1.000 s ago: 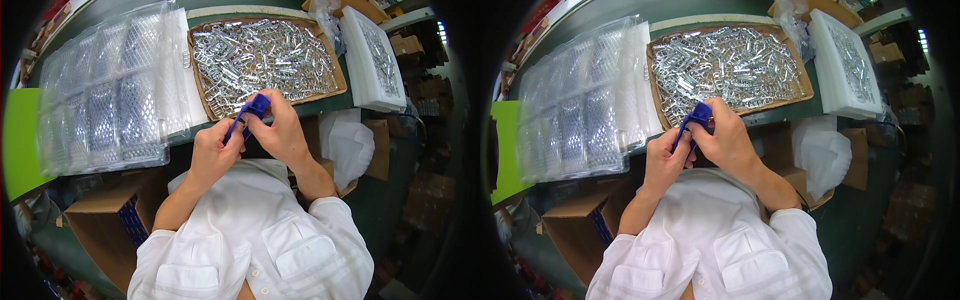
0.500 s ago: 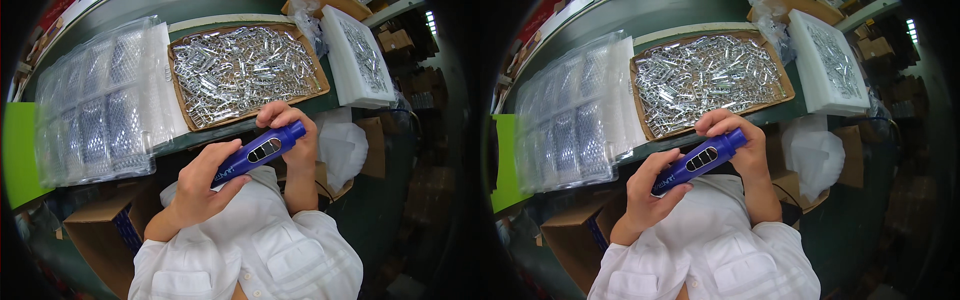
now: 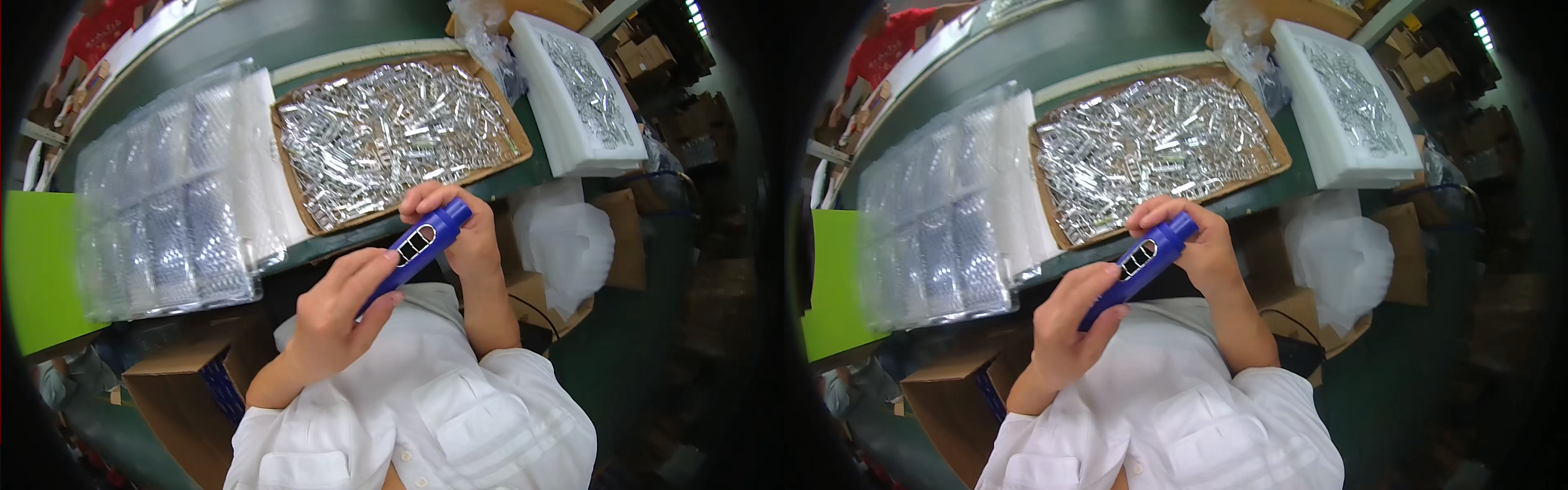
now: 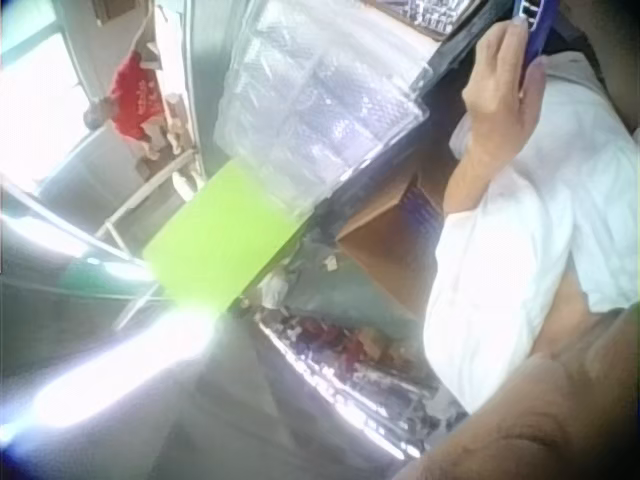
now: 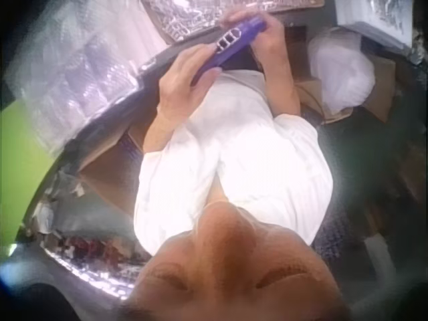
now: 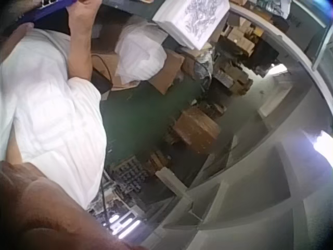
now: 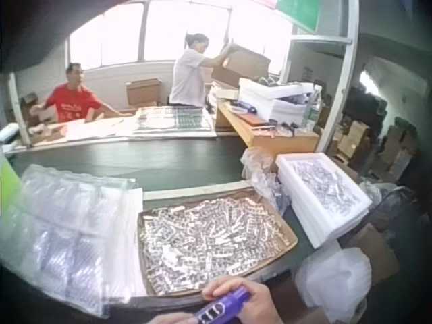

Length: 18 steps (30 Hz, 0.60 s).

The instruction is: The person assembles small metal keychains into purple plastic holders. They pick a keychain from a tray, insert it into the holder, and close the holder. The person repeats this process multiple times, occasionally moving trays and boxes of keychains and holders on the workbench.

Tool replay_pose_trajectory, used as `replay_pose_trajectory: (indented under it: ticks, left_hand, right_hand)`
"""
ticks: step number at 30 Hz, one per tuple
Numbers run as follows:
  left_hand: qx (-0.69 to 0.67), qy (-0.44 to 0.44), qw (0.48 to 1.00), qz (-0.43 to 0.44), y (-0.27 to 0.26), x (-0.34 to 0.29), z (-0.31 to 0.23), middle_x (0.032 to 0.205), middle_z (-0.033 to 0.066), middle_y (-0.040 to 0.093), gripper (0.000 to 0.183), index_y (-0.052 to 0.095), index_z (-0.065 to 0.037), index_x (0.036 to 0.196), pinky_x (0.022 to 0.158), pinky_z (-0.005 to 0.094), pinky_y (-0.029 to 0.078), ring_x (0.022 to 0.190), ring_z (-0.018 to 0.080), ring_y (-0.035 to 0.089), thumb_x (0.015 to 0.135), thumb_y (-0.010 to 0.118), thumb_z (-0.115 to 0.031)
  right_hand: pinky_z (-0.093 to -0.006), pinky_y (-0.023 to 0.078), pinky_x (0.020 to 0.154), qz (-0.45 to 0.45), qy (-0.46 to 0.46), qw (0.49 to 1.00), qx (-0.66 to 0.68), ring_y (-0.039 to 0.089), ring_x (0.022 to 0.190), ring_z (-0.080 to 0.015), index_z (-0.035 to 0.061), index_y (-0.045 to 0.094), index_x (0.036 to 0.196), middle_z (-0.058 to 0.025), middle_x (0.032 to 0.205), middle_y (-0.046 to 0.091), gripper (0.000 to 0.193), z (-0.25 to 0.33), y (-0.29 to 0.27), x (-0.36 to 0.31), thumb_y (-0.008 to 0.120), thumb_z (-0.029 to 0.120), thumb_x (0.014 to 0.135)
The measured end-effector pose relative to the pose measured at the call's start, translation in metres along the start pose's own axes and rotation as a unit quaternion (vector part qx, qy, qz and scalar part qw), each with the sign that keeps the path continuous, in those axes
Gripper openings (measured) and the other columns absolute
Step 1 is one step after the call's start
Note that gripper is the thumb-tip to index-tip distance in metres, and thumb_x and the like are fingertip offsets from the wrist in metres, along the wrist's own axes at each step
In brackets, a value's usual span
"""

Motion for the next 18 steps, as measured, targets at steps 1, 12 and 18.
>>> replay_pose_trajectory:
  ticks: [1, 12, 18]
  left_hand:
    - [0.004, -0.035, 0.999, 0.016, -0.002, -0.001, -0.003, 0.121, 0.0245, 0.069, 0.048, 0.068, 0.001, 0.129, 0.086, 0.0377, 0.059, 0.101, 0.0373, 0.073, 0.083, 0.081, 0.004]
    - [0.238, -0.116, 0.954, -0.143, -0.188, 0.099, -0.039, 0.099, 0.0142, 0.074, 0.037, 0.067, -0.001, 0.13, 0.064, 0.0305, 0.056, 0.076, 0.016, 0.072, 0.095, 0.074, -0.009]
    - [0.231, -0.215, 0.947, -0.063, -0.251, 0.202, 0.082, 0.098, 0.0146, 0.074, 0.041, 0.067, 0.0, 0.129, 0.065, 0.0308, 0.055, 0.074, 0.0165, 0.072, 0.098, 0.07, -0.027]
  right_hand:
    - [-0.037, 0.058, 0.096, -0.02, 0.017, 1.0, 0.0, 0.068, 0.108, -0.0273, -0.0036, 0.067, 0.114, -0.0211, 0.118, 0.067, 0.028, -0.004, 0.0, 0.002, 0.076, 0.0, 0.087]
    - [-0.0324, 0.054, 0.094, -0.083, 0.007, 0.996, -0.036, 0.068, 0.101, -0.0197, -0.0056, 0.069, 0.113, -0.0159, 0.118, 0.07, 0.02, 0.006, -0.04, -0.012, 0.064, -0.008, 0.094]
    - [-0.0311, 0.055, 0.091, -0.108, 0.013, 0.991, -0.072, 0.068, 0.099, -0.0184, -0.0046, 0.07, 0.11, -0.0148, 0.115, 0.07, 0.016, 0.006, -0.058, -0.016, 0.064, -0.007, 0.096]
Point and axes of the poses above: each hand's wrist, its own x-axis towards the middle knuckle, its own y-axis out of the palm, z = x × y, the point moved 7 cm from there along x, towards the middle knuckle
